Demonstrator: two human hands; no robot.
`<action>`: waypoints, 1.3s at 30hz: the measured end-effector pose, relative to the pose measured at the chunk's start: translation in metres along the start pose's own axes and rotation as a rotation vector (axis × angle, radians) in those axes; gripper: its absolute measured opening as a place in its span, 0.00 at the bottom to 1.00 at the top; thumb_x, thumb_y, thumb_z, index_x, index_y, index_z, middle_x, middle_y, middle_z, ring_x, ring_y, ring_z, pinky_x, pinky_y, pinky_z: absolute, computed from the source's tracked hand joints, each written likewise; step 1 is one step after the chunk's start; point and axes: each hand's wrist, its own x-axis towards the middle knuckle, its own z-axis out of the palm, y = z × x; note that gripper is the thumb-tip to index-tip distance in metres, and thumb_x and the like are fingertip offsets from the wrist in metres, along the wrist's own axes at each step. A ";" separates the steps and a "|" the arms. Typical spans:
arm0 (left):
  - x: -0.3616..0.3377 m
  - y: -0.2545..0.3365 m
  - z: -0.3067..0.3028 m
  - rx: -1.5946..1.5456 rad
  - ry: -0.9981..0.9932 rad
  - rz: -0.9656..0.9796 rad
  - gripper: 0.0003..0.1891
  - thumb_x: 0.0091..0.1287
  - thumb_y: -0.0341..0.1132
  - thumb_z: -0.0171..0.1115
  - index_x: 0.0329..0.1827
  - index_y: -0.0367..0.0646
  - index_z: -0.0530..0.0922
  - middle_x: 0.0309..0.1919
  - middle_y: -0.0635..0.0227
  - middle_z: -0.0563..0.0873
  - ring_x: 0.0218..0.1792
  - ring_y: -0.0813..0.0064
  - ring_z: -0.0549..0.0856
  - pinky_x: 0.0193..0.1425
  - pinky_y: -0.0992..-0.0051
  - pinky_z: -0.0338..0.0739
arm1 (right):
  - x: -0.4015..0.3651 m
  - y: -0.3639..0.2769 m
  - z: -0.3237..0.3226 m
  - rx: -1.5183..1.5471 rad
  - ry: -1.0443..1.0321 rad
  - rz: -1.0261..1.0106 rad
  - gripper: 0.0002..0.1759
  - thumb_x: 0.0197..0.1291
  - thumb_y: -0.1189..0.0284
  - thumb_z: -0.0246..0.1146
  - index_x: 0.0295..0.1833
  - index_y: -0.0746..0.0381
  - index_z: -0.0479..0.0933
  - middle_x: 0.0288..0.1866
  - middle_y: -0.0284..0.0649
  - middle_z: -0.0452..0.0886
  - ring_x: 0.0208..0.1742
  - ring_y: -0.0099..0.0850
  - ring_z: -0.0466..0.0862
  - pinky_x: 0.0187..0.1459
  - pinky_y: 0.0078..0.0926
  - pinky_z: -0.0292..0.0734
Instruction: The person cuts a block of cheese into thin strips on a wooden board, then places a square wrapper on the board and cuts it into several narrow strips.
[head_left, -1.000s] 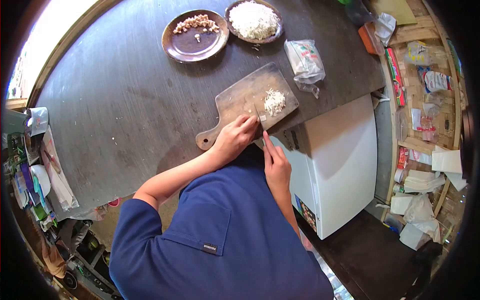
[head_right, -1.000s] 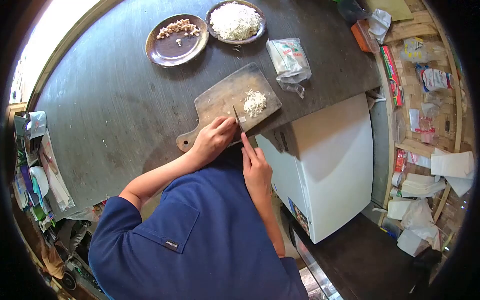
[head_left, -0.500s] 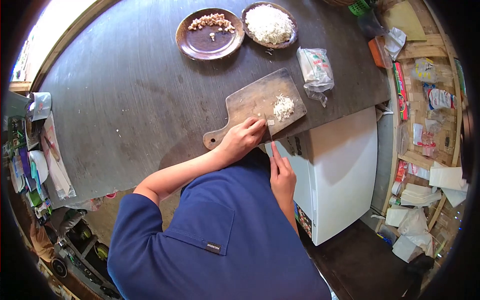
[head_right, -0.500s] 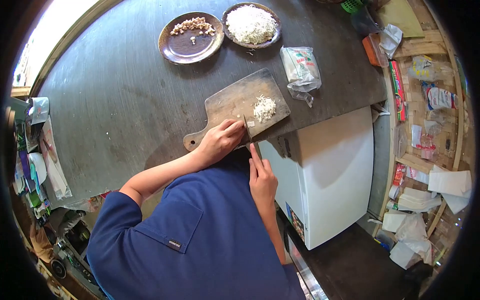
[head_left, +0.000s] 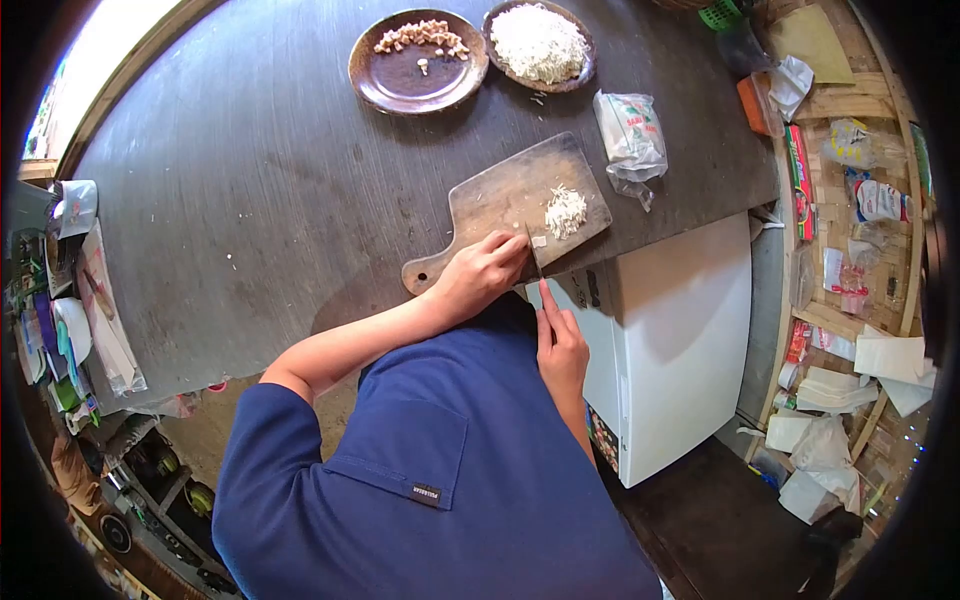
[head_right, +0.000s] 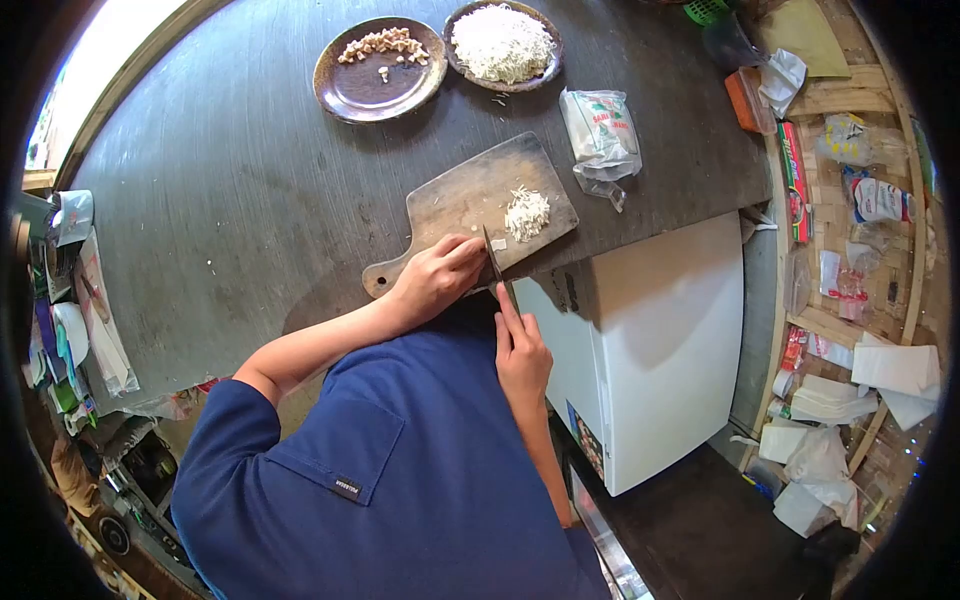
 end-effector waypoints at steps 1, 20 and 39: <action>0.000 0.000 0.000 0.006 -0.004 -0.007 0.15 0.62 0.29 0.73 0.52 0.34 0.88 0.55 0.64 0.86 0.56 0.66 0.87 0.59 0.71 0.87 | 0.007 -0.002 0.002 0.008 0.016 -0.013 0.27 0.81 0.66 0.64 0.82 0.35 0.77 0.35 0.42 0.77 0.30 0.45 0.80 0.37 0.44 0.79; 0.000 -0.001 0.000 -0.004 0.031 0.001 0.14 0.62 0.28 0.73 0.50 0.35 0.88 0.56 0.64 0.86 0.55 0.66 0.86 0.58 0.71 0.87 | 0.009 -0.010 -0.005 0.001 -0.014 -0.020 0.28 0.82 0.69 0.63 0.82 0.38 0.77 0.35 0.43 0.77 0.32 0.44 0.80 0.40 0.41 0.78; -0.004 0.002 -0.004 0.095 -0.022 0.035 0.18 0.61 0.30 0.73 0.54 0.33 0.87 0.55 0.63 0.85 0.58 0.65 0.86 0.63 0.71 0.86 | 0.013 -0.006 0.008 -0.049 0.041 -0.048 0.28 0.81 0.66 0.65 0.82 0.35 0.77 0.35 0.40 0.78 0.29 0.40 0.81 0.35 0.43 0.79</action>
